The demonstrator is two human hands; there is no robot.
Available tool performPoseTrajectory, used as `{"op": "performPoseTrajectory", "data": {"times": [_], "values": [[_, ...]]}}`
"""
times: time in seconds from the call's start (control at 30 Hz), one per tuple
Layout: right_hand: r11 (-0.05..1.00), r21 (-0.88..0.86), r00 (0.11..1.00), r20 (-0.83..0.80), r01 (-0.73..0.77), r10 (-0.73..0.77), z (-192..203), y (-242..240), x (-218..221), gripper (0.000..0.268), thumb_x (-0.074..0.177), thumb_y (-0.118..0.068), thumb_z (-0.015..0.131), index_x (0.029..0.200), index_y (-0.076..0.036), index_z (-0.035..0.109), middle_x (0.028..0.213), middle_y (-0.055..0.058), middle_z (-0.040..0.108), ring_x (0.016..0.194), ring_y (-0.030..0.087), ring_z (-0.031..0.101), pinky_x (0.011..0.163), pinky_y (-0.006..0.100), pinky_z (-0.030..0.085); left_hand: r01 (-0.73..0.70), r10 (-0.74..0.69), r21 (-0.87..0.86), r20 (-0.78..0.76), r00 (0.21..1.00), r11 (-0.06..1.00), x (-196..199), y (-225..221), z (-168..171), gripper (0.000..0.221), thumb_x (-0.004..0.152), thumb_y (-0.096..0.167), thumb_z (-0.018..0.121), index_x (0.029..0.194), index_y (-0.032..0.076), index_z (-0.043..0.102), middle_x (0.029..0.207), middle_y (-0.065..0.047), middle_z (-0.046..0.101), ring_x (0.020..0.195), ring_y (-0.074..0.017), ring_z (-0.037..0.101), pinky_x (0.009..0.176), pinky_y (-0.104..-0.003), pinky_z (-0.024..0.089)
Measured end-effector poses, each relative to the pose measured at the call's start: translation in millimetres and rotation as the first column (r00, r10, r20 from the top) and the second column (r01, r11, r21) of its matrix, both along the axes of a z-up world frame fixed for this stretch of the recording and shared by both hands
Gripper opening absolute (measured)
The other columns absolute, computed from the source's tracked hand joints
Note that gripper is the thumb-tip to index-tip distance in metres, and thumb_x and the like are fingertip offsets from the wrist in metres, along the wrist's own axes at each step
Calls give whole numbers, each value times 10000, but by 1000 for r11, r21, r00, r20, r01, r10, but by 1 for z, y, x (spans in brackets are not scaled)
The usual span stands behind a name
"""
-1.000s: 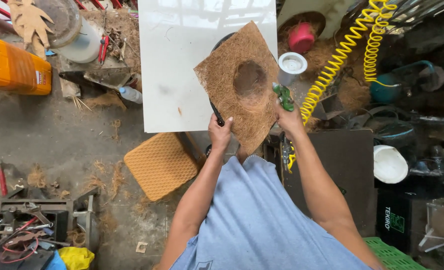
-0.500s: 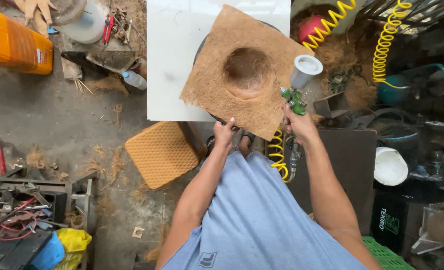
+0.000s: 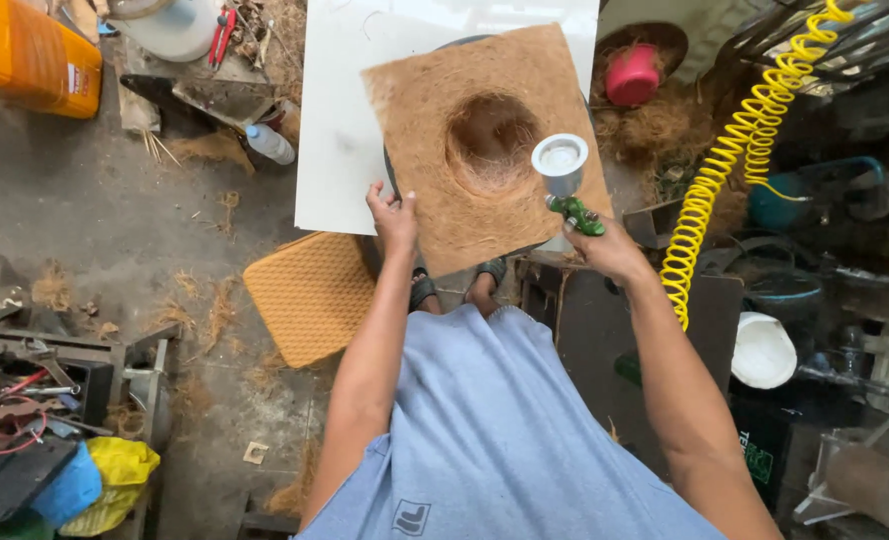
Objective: The person applies a spray adhesive to a fibrous hat mold, uses a heat gun to dry it, and then manually presses and shapes the fibers.
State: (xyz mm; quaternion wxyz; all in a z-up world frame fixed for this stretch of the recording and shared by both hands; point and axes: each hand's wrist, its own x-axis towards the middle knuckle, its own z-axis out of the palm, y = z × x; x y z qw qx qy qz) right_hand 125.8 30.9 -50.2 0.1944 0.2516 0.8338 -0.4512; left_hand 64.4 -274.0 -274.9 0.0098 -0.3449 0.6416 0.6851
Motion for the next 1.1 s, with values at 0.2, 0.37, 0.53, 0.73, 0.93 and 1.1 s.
{"op": "performPoseTrajectory", "data": {"times": [0.2,0.37,0.53,0.73,0.93,1.1], "values": [[999,-20,999,-4,-42,42,-14,-15,-4,276,924,-223,757,731,-60,645,561,64,545,496,177,513,503,315,421,313,-299,-225,93,950,923,-7,-30,36,664,815,233,803,1418,225,527,1126,-73,752,963,-233,762,852,-373,613],[986,-165,999,-14,26,-29,-37,-22,-6,252,917,-192,768,776,-59,607,542,68,529,427,163,498,413,279,409,345,-341,-269,65,938,899,-13,-35,45,676,797,179,760,1432,231,535,1086,-71,766,924,-254,776,834,-379,611],[980,-184,996,-12,81,-85,-50,-31,-7,288,916,-253,763,736,-95,602,498,48,529,386,130,491,358,255,377,339,-338,-249,45,940,907,-16,-35,40,674,809,133,748,1446,225,548,1067,-71,764,919,-248,780,824,-355,615],[943,-293,987,49,161,-153,-74,-40,-15,286,950,-270,732,779,-93,586,505,37,496,329,115,432,318,268,361,314,-321,-267,18,947,911,-18,-32,31,676,811,110,736,1456,205,559,1068,-94,765,908,-259,781,813,-365,618],[913,-353,972,-30,207,-232,-85,-51,-38,295,955,-275,745,800,-97,568,518,39,491,334,105,455,325,265,378,310,-326,-291,-7,945,905,-17,-32,25,673,822,106,739,1464,191,555,1076,-117,760,917,-273,779,819,-373,622],[901,-348,947,-93,260,-309,-74,-52,-62,312,992,-318,695,805,-95,582,527,36,492,336,102,450,321,266,373,305,-325,-308,-14,946,901,-17,-31,24,673,829,108,743,1469,190,551,1075,-126,759,925,-288,777,830,-395,618]]}}
